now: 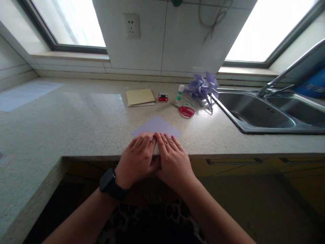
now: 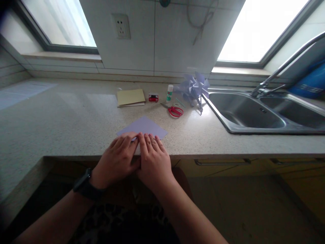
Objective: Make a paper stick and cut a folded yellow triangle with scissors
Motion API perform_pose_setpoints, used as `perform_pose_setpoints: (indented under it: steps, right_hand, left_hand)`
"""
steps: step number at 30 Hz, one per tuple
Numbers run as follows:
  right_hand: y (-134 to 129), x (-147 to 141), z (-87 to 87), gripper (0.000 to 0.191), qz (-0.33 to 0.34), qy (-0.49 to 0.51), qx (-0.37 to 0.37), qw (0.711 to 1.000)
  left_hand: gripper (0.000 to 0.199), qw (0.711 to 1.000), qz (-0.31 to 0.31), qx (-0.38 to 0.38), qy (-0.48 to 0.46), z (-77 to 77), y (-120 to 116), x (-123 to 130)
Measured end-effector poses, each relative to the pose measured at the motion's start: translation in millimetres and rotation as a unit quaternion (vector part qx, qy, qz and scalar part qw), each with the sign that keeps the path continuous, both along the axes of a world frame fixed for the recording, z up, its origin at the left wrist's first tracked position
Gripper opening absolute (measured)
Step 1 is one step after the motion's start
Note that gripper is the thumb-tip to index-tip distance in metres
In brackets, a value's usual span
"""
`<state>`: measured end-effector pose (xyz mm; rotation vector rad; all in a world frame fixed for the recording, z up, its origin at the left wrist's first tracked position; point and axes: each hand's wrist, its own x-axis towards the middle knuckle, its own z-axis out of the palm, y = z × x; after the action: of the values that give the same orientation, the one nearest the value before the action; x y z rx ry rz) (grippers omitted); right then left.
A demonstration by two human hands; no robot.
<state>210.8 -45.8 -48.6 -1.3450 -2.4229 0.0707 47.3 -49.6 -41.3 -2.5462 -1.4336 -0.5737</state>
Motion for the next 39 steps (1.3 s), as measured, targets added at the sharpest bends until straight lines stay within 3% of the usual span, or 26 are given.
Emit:
perform_pose_setpoints:
  steps: [5, 9, 13, 20, 25, 33, 39]
  right_hand:
    - [-0.4, 3.6, -1.7, 0.076, 0.006, 0.003, 0.021, 1.0]
    - [0.4, 4.2, -2.4, 0.07, 0.004, -0.003, 0.026, 1.0]
    - [2.9, 5.7, -2.0, 0.072, 0.01, -0.004, 0.021, 1.0]
    - [6.3, 7.9, -1.4, 0.078, 0.021, -0.011, 0.017, 1.0]
    - [4.3, 6.0, -3.7, 0.078, 0.019, -0.019, 0.029, 0.999]
    - [-4.1, 4.1, -13.2, 0.067, 0.011, -0.005, 0.057, 0.998]
    - [0.0, 3.9, -6.8, 0.07, 0.009, 0.0, 0.04, 0.999]
  left_hand:
    - [0.048, 0.998, 0.043, 0.043, -0.031, -15.4, -28.5, 14.0]
    - [0.049, 0.998, 0.058, 0.023, -0.024, -21.1, -28.1, 20.2]
    - [0.049, 0.998, 0.069, 0.005, -0.011, -14.5, -16.8, 22.6]
    - [0.057, 0.999, 0.035, -0.021, -0.006, 0.0, -4.3, 18.4]
    - [0.062, 0.999, 0.018, -0.037, -0.009, -1.9, 0.3, 12.5]
    - [0.046, 0.999, 0.004, -0.021, -0.034, -1.6, 3.7, 11.5]
    - [0.047, 0.999, 0.011, -0.033, -0.031, 1.7, 4.2, 12.5]
